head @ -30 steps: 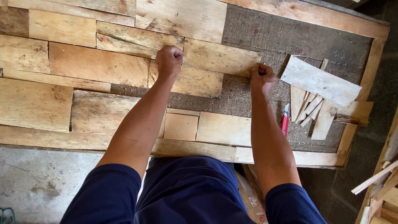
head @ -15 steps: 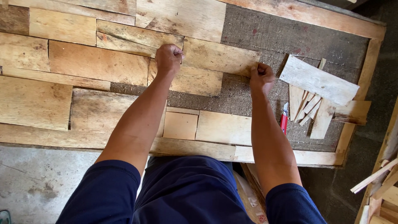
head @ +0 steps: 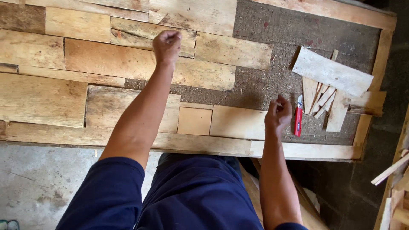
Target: Fitting and cutting thin wood planks into a wooden frame.
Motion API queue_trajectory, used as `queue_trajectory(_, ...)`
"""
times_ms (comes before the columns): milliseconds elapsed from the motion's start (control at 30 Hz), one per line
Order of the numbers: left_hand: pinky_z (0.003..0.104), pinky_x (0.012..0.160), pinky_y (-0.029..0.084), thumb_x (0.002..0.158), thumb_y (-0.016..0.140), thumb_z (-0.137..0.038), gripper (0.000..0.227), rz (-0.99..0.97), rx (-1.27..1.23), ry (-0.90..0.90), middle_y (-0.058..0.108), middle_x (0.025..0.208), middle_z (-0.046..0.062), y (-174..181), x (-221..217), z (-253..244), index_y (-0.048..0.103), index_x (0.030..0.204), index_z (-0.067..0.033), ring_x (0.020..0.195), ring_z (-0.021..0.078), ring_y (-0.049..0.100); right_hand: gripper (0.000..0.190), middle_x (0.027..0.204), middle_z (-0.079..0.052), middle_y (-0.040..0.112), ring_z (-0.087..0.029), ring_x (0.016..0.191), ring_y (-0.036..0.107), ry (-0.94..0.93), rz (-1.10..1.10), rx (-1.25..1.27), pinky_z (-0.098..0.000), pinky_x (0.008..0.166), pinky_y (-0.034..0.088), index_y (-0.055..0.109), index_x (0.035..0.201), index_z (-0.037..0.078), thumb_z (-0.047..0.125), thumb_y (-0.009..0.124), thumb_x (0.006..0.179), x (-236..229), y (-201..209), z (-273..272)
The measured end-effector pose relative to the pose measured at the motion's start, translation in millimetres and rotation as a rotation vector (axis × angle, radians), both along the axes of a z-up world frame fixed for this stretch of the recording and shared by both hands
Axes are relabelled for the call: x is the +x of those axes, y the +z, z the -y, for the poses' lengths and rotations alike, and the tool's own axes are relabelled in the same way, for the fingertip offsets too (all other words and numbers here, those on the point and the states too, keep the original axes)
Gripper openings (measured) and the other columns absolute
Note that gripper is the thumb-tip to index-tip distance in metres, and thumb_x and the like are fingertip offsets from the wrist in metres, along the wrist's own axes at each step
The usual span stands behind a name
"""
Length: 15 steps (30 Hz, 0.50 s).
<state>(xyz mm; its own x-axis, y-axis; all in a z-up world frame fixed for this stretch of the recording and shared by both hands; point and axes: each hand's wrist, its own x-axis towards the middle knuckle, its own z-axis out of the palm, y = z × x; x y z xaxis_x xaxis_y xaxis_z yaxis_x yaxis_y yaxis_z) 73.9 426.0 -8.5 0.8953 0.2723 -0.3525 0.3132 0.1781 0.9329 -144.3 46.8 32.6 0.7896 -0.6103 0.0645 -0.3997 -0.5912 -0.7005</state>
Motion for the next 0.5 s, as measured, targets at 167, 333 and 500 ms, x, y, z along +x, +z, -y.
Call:
queue_trajectory(167, 0.023, 0.059, 0.057, 0.097, 0.074, -0.008, 0.004, 0.385, 0.478, 0.087, 0.074, 0.089, 0.005, 11, -69, -38, 0.073, 0.094, -0.008, 0.07, 0.0082, 0.065, 0.026, 0.11, -0.011, 0.069, -0.018, 0.082, 0.063, 0.009, 0.064, 0.07, -0.0313, 0.07, 0.054, 0.068, 0.121, -0.001, 0.007, 0.07, 0.097, -94, 6, -30)
queue_trajectory(333, 0.027, 0.052, 0.046, 0.101, 0.068, -0.005, 0.004, 0.366, 0.646, 0.045, 0.069, 0.091, 0.005, 20, -157, -53, 0.07, 0.099, -0.0083, 0.065, 0.0122, 0.055, 0.025, 0.104, -0.013, 0.066, -0.02, 0.078, 0.062, 0.029, -0.03, -0.078, -0.0324, 0.07, 0.052, 0.071, 0.117, 0.0, 0.008, 0.073, 0.094, -144, 18, -69)
queue_trajectory(500, 0.041, 0.096, 0.06, 0.097, 0.071, -0.009, 0.014, 0.535, 0.881, -0.17, 0.072, 0.114, 0.013, 5, -236, -51, 0.068, 0.111, -0.0081, 0.108, 0.0278, 0.071, 0.026, 0.108, -0.013, 0.066, -0.019, 0.075, 0.065, 0.043, -0.083, 0.006, -0.0326, 0.069, 0.054, 0.072, 0.117, 0.001, 0.009, 0.073, 0.093, -160, 25, -94)
